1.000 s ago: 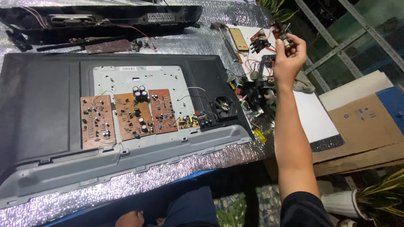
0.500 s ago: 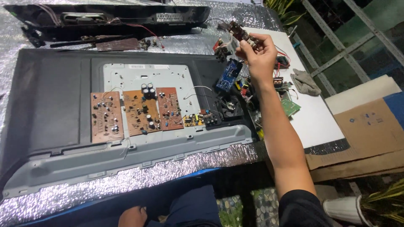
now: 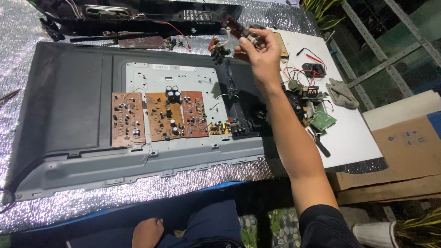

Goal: Arranging and placing various circuit boards and electronic components onto a TV chassis for repair or assembly.

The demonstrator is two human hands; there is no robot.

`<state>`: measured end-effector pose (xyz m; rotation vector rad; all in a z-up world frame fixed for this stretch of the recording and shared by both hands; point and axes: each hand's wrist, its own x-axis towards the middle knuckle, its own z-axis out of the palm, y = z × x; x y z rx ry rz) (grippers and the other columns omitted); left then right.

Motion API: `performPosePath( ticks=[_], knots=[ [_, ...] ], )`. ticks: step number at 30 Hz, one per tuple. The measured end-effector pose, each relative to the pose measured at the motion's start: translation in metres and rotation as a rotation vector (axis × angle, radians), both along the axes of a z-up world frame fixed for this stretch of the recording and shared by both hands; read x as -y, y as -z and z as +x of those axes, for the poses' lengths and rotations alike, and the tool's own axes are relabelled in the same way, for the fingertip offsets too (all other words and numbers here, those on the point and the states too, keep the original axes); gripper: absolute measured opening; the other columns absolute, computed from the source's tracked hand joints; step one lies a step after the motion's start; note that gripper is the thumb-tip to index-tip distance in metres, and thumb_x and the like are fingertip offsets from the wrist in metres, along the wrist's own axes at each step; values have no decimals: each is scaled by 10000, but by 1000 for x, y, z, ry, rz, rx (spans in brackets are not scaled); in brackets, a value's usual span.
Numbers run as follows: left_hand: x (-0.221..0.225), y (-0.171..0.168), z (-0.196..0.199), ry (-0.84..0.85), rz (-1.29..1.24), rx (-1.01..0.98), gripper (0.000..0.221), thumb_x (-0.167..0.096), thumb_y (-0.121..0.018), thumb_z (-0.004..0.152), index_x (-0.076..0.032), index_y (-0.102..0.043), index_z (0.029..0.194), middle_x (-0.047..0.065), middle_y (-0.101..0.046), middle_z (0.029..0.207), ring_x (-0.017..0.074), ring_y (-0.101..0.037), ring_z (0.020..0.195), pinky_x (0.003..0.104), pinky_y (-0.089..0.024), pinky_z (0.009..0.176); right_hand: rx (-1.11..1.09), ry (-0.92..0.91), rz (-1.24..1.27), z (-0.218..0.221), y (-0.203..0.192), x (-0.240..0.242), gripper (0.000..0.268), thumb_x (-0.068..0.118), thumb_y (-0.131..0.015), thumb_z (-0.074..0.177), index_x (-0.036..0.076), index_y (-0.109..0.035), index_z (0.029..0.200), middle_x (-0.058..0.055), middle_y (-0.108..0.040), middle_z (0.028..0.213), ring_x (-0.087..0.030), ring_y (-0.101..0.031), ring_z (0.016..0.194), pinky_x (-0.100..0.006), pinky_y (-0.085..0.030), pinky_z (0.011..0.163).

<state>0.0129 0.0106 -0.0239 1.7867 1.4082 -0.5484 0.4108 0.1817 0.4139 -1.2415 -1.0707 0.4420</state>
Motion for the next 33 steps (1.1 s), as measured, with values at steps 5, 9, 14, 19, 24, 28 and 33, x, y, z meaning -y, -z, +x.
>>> performPosePath(
  ticks=[5,9,14,19,24,28,33],
  knots=[
    [2,-3,-5,-9,18,60,459,-404,-479,989,-81,-793,897,133,-776,987,328,-718,984,420,-540,918,-21,-46,-63,-18,11,-16,207,-38,-706,940,-34,-586,1108,-197,-620,1035,-268,-764,827,-373,-757,765],
    [4,3,-5,-13,41,76,446,-390,-501,982,-76,-800,875,138,-778,965,335,-723,964,417,-547,901,-58,-105,-246,-20,24,-26,164,-69,-672,955,-30,-585,1088,-217,-636,1073,-265,-781,820,-349,-760,757],
    [5,-5,-5,-38,51,114,454,-373,-493,989,-66,-766,795,127,-771,887,312,-725,866,407,-550,829,-23,-115,-467,-21,37,-39,236,-22,-728,907,-13,-606,1109,-259,-686,1131,-261,-785,829,-278,-728,707],
    [5,-7,-5,-21,61,123,447,-359,-498,977,-77,-755,745,119,-761,853,305,-714,841,400,-544,806,-67,-234,-492,-5,71,-62,299,0,-760,880,-10,-611,1140,-171,-752,957,-253,-775,821,-349,-695,789],
    [7,-8,-6,-48,70,158,440,-342,-488,977,-79,-746,736,111,-769,845,300,-710,816,396,-528,789,30,-277,-575,-8,86,-77,256,66,-803,882,31,-663,1093,-70,-732,772,-148,-721,694,-256,-555,564],
    [7,-7,-7,-46,82,164,428,-346,-513,965,-56,-783,805,160,-770,900,361,-716,885,425,-546,839,263,-246,-628,-19,89,-82,242,144,-794,912,62,-685,1112,39,-512,622,-79,-571,606,-250,-487,611],
    [4,-9,-6,-22,25,134,429,-373,-492,1002,-106,-773,817,98,-774,897,292,-721,852,386,-560,813,662,-89,-683,-28,88,-90,237,313,-760,905,153,-724,1076,3,-670,887,-124,-579,748,-323,-451,671]
  ],
)
